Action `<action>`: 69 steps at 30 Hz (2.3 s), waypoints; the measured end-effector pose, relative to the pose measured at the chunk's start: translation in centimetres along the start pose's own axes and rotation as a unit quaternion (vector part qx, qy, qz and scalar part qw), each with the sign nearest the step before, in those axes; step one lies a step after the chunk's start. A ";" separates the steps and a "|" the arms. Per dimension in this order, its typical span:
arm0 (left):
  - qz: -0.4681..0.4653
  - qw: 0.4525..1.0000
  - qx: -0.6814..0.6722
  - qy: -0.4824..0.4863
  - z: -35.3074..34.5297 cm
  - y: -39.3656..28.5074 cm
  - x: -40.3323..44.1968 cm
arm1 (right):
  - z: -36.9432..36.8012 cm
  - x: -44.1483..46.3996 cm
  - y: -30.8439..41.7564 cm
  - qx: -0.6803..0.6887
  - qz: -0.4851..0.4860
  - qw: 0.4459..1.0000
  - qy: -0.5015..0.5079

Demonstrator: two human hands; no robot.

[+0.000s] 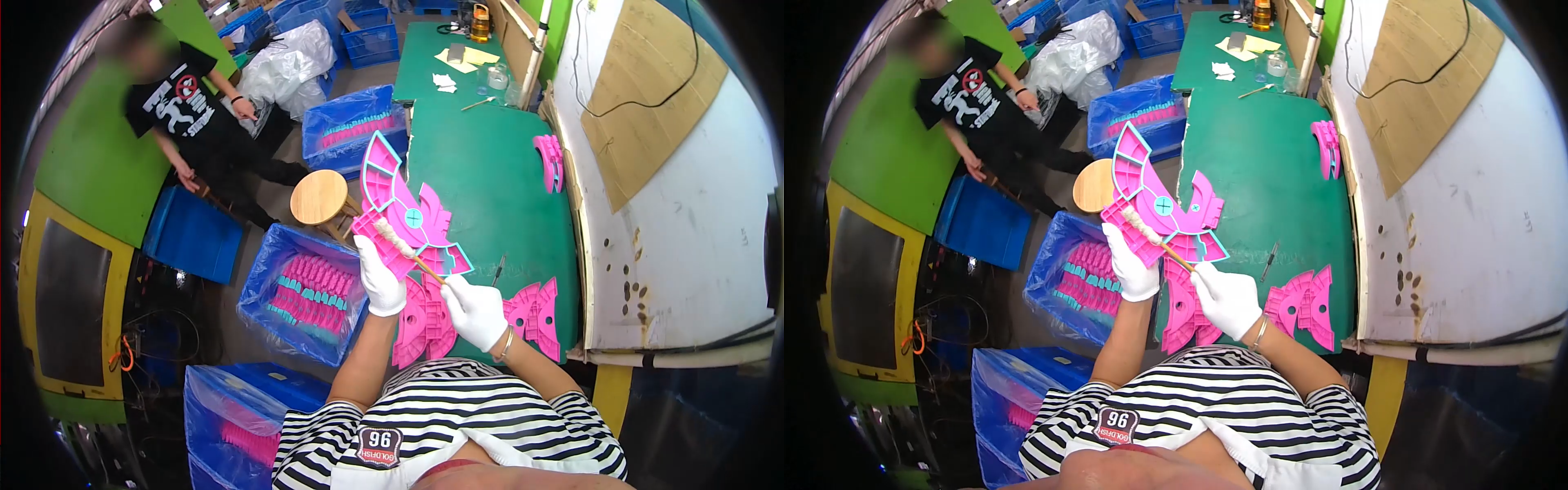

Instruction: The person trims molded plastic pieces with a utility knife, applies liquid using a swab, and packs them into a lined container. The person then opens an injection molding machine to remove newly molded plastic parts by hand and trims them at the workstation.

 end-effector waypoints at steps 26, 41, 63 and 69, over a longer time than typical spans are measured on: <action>-0.002 0.992 -0.046 -0.119 -0.2 -1.5 -0.9 | 1.0 -1.7 1.4 -0.003 0.054 0.998 -0.038; 0.167 0.950 -0.211 0.156 0.3 -2.8 0.2 | 8.5 -1.4 -1.6 -0.111 0.005 0.991 -0.076; 0.242 0.915 0.028 0.320 0.9 4.1 5.2 | 7.1 -6.4 -6.6 0.037 -0.103 0.988 -0.111; -0.167 0.784 0.477 0.360 -4.2 6.3 8.4 | 7.2 -6.4 -8.2 0.074 -0.135 0.981 -0.121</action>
Point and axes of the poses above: each hand's wrist, its own x-axis towards the middle knuckle, its own z-axis out of the back of the hand, y = z × x, the point moved 3 cm from there along x, towards the middle knuckle, and after that the axes turned 4 degrees about x, right-handed, at the moved point
